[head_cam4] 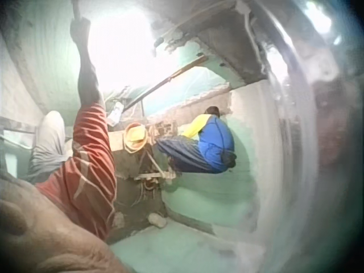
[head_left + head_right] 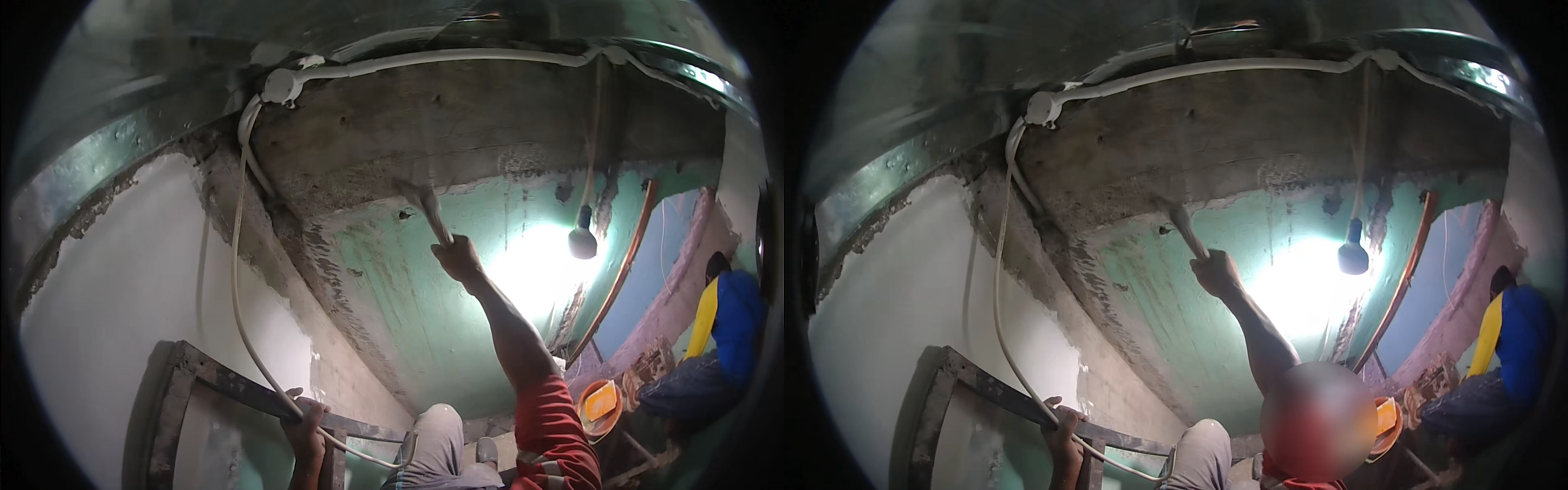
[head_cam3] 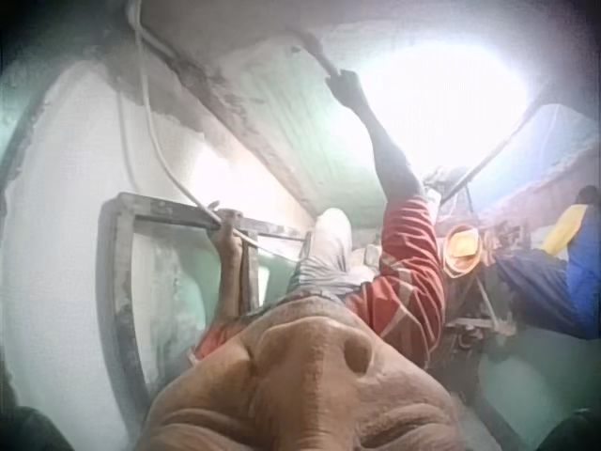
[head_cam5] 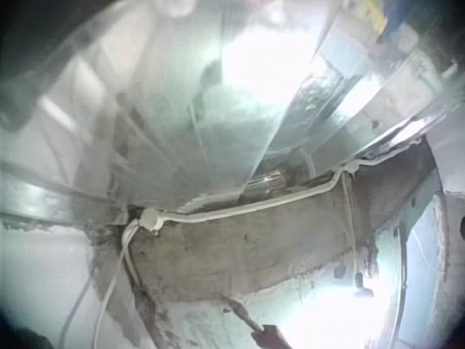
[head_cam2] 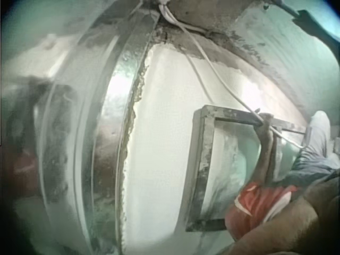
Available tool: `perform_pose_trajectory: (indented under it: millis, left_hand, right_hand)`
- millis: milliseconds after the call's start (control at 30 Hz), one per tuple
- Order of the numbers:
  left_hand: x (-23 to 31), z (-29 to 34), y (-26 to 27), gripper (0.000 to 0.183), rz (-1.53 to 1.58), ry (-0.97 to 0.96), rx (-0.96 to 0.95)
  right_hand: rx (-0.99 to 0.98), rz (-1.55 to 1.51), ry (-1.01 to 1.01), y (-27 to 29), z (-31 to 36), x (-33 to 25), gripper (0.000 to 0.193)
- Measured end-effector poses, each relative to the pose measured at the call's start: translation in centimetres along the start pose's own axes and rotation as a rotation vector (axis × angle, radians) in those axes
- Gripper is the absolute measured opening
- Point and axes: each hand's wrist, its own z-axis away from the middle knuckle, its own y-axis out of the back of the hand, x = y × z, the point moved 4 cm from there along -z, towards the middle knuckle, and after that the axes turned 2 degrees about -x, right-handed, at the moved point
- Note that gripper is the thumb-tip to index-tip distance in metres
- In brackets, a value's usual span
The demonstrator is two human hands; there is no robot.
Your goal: The person uses a hammer to chip away at a concrete ceiling, removing loose material and debris. Another person is visible in the background, but the primary focus is on the ceiling work.
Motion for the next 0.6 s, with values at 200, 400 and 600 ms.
perform_pose_trajectory:
  millis: [200,400,600]
  left_hand:
    - [-0.3,0.1,1.2,0.047,0.051,-0.042,0.073]
    - [0.6,1.2,1.3,0.049,0.035,-0.017,0.087]
    - [0.5,-0.5,-0.4,0.049,0.077,-0.026,-0.03]
  right_hand:
    - [0.072,-0.074,0.135,1.6,6.3,-3.1,0.035]
    - [0.202,-1.041,1.048,5.3,8.6,-14.1,0.012]
    - [0.033,-0.041,-0.027,-0.6,-0.7,1.5,0.035]
